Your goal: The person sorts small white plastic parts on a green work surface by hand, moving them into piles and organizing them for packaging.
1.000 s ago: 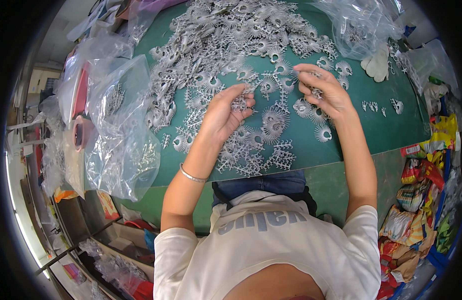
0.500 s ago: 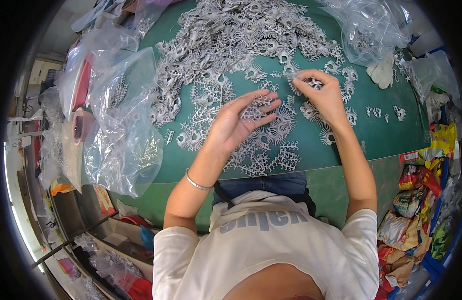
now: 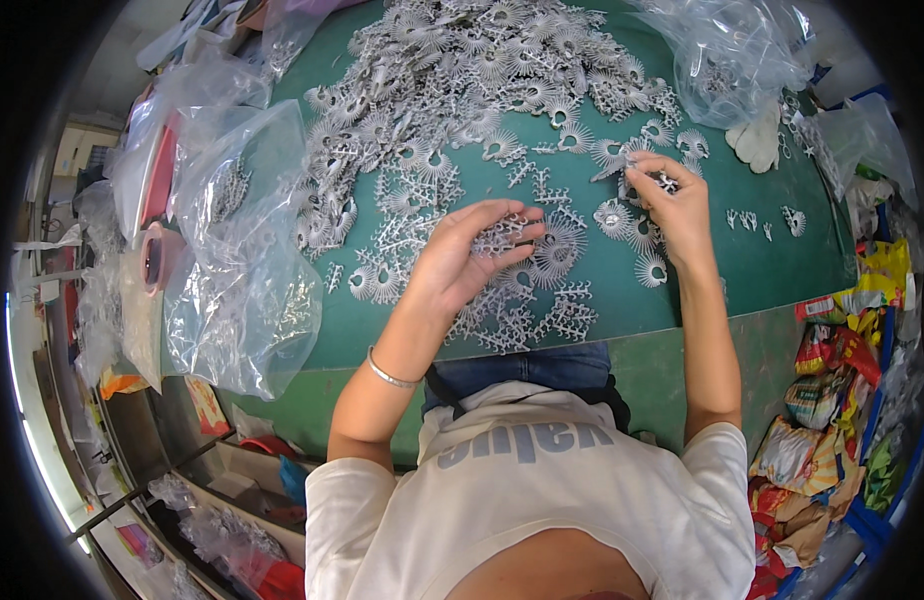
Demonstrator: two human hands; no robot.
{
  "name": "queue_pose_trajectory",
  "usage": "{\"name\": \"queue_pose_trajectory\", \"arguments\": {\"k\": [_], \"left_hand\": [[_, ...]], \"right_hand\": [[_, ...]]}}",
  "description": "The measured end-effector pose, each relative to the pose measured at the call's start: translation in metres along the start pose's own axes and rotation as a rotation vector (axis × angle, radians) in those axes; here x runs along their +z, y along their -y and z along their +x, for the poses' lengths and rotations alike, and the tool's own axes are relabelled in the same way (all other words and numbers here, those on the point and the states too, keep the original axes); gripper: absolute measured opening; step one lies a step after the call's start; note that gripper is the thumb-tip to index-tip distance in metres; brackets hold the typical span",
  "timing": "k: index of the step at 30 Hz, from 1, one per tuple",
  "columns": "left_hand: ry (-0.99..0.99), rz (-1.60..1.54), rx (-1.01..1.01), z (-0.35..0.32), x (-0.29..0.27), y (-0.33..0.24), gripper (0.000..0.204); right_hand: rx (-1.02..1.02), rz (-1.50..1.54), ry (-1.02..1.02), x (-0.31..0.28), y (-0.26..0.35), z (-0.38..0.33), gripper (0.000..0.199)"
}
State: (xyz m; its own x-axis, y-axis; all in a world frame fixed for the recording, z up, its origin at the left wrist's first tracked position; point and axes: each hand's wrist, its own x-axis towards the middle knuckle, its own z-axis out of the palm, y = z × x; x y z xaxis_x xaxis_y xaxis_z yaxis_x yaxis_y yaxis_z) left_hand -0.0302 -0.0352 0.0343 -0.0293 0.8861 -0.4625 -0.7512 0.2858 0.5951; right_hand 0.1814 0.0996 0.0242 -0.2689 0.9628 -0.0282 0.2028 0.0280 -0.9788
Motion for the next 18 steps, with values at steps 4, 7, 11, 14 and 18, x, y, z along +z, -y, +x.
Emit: {"name": "queue_pose_trajectory", "arguments": {"k": [4, 7, 11, 14, 18], "left_hand": [[-0.033, 0.027, 0.043, -0.001, 0.002, 0.003, 0.020], [-0.031, 0.057, 0.056, -0.002, 0.000, 0.004, 0.023], [-0.019, 0.080, 0.021, -0.006, 0.006, 0.005, 0.028], [0.037, 0.038, -0.043, -0.009, 0.012, 0.011, 0.025], [0.120, -0.054, -0.143, -0.012, 0.023, 0.023, 0.030]], "right_hand": [[-0.106, 0.038, 0.016, -0.012, -0.007, 0.001, 0.010], [0.216, 0.383, 0.130, -0.020, 0.006, 0.001, 0.010], [0.228, 0.536, 0.107, -0.019, 0.002, -0.001, 0.008], [0.125, 0.604, 0.121, -0.004, 0.013, -0.019, 0.005], [-0.382, -0.025, 0.172, 0.013, 0.027, -0.052, 0.018]]}}
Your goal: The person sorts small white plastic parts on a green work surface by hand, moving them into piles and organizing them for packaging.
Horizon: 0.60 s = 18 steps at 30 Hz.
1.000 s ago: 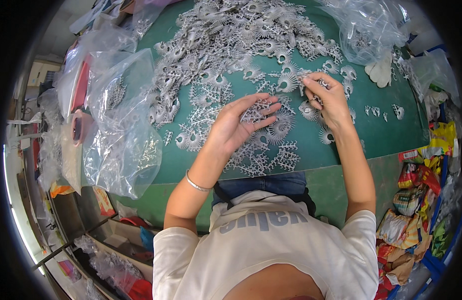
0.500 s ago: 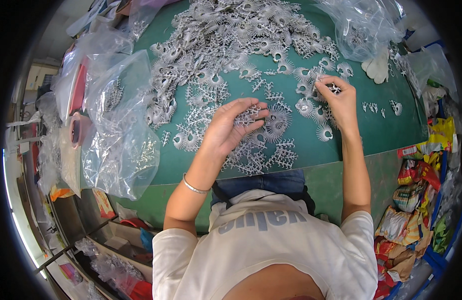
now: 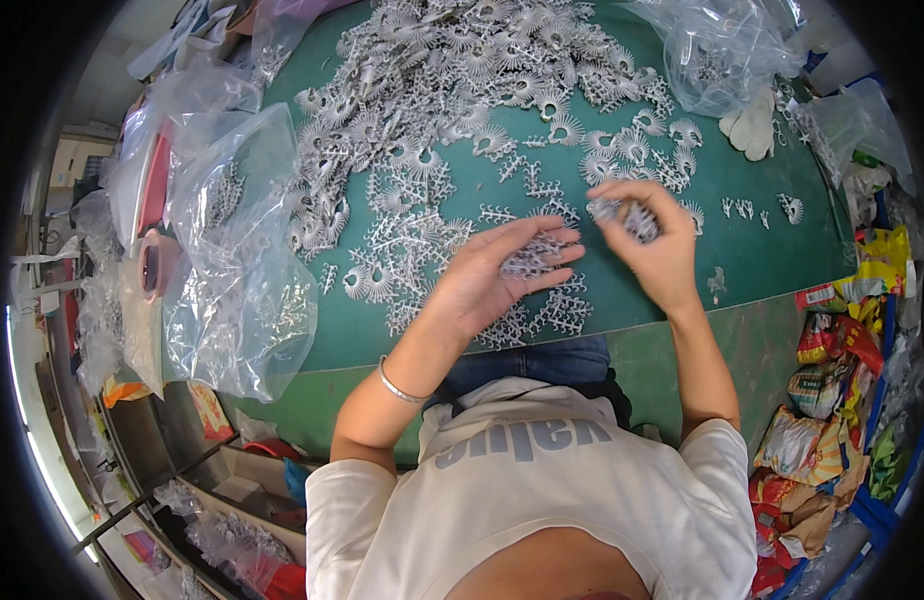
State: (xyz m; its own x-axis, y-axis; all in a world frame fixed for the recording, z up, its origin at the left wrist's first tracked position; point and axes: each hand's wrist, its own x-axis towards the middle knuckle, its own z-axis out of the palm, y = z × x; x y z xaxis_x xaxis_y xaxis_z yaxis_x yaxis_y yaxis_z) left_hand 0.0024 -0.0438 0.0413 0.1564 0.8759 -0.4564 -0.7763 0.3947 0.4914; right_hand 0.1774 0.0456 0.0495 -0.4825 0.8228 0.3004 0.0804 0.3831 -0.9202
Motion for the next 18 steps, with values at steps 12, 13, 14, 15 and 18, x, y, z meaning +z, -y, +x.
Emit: {"name": "queue_pose_trajectory", "arguments": {"k": [12, 13, 14, 15, 18], "left_hand": [[0.103, -0.056, -0.016, -0.001, 0.017, 0.010, 0.035], [0.095, -0.061, -0.026, -0.001, 0.018, 0.011, 0.036], [0.083, -0.063, -0.031, -0.001, 0.019, 0.012, 0.038], [0.070, -0.066, -0.033, -0.002, 0.020, 0.014, 0.040], [0.041, -0.294, -0.081, -0.004, 0.028, 0.025, 0.046]], "right_hand": [[0.291, 0.233, 0.017, -0.010, 0.015, -0.008, 0.025], [0.386, 0.327, -0.035, -0.009, 0.014, -0.011, 0.024], [0.475, 0.428, -0.093, -0.005, 0.016, -0.011, 0.023], [0.442, 0.465, -0.123, 0.006, 0.022, -0.013, 0.021], [0.001, -0.114, 0.061, 0.024, 0.021, -0.017, 0.034]]}}
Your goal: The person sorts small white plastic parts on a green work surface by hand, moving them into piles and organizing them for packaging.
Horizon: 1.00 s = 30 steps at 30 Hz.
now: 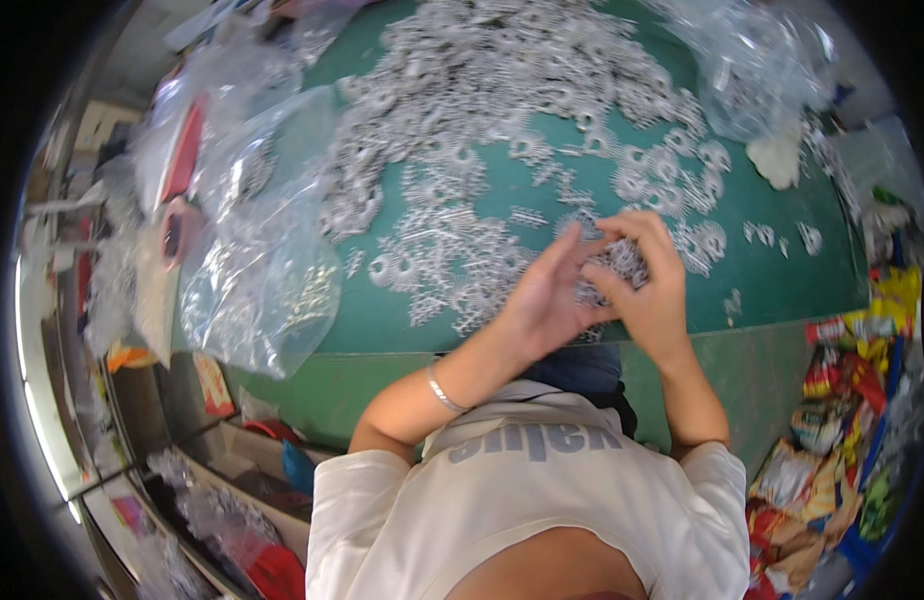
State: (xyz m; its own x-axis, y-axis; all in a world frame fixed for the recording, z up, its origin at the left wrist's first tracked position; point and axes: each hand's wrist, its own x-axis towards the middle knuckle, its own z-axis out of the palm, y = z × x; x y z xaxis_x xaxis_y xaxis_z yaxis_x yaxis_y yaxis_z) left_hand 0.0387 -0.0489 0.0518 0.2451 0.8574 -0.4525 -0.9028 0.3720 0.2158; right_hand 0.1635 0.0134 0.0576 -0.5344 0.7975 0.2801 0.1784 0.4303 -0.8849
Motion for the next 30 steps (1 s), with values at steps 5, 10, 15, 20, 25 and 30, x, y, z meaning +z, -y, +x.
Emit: {"name": "queue_pose_trajectory", "arguments": {"k": [5, 10, 15, 20, 25, 30], "left_hand": [[-0.012, -0.148, 0.197, 0.013, -0.020, 0.019, 0.030], [-0.185, -0.267, 0.218, 0.001, -0.015, 0.008, 0.022], [0.084, -0.602, 0.295, -0.033, -0.031, -0.041, 0.022], [-0.140, -0.583, 1.079, -0.071, -0.077, -0.197, 0.031], [-0.564, -0.011, 1.476, -0.097, -0.110, -0.273, 0.046], [-0.551, 0.264, 1.442, -0.055, -0.057, -0.176, 0.034]], "right_hand": [[-0.242, -0.451, 0.171, 0.024, 0.012, -0.007, 0.056], [-0.401, -0.472, 0.071, 0.032, 0.025, -0.007, 0.053], [-0.314, -0.271, 0.121, 0.013, 0.009, -0.011, 0.035], [-0.211, -0.221, 0.053, -0.002, -0.006, -0.019, 0.017], [-0.211, -0.219, -0.022, -0.011, -0.011, -0.012, 0.013], [-0.103, -0.255, 0.049, -0.016, -0.022, -0.011, 0.015]]}}
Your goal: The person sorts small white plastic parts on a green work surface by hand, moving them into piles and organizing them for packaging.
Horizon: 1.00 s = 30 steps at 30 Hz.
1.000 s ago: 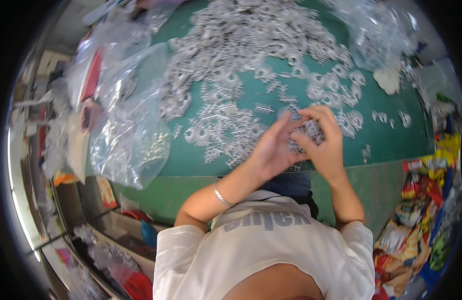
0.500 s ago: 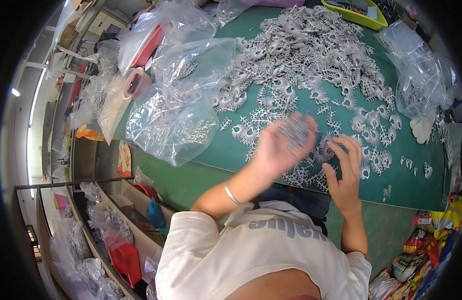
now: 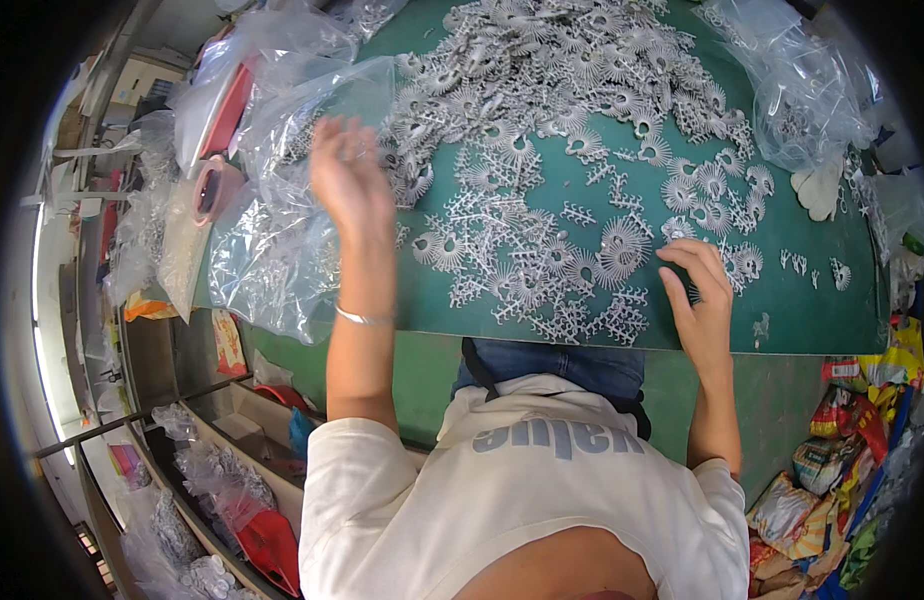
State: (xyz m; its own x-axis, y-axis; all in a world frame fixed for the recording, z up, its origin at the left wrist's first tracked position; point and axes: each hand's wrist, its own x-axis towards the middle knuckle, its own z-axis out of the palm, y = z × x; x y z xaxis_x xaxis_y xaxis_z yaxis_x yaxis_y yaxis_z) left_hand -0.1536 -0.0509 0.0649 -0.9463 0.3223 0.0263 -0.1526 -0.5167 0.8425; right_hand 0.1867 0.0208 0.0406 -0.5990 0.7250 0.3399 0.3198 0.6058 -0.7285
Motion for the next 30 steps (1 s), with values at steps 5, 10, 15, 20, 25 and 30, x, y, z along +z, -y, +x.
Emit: {"name": "queue_pose_trajectory", "arguments": {"k": [5, 10, 15, 20, 25, 30], "left_hand": [[1.098, 1.006, 0.238, -0.099, -0.006, 0.012, 0.017], [1.072, 1.090, 0.493, -0.115, -0.018, 0.037, 0.023], [1.181, 1.134, 0.583, -0.115, 0.010, 0.047, 0.030], [1.315, 1.374, 0.591, -0.114, 0.025, 0.069, 0.026], [1.193, 0.992, 0.293, -0.103, 0.022, 0.071, 0.023], [1.030, 0.755, -0.212, -0.088, 0.042, 0.076, 0.021]], "right_hand": [[-0.083, -0.182, 0.070, 0.013, 0.007, 0.009, 0.030], [-0.165, -0.256, 0.223, 0.036, 0.010, 0.018, 0.031], [-0.029, -0.145, 0.145, 0.020, -0.014, 0.022, 0.026], [-0.105, -0.363, -0.014, 0.045, -0.020, 0.059, 0.021], [0.237, 0.225, -0.005, 0.034, -0.043, 0.061, 0.018], [0.516, 0.765, 0.089, 0.001, -0.044, 0.063, 0.021]]}}
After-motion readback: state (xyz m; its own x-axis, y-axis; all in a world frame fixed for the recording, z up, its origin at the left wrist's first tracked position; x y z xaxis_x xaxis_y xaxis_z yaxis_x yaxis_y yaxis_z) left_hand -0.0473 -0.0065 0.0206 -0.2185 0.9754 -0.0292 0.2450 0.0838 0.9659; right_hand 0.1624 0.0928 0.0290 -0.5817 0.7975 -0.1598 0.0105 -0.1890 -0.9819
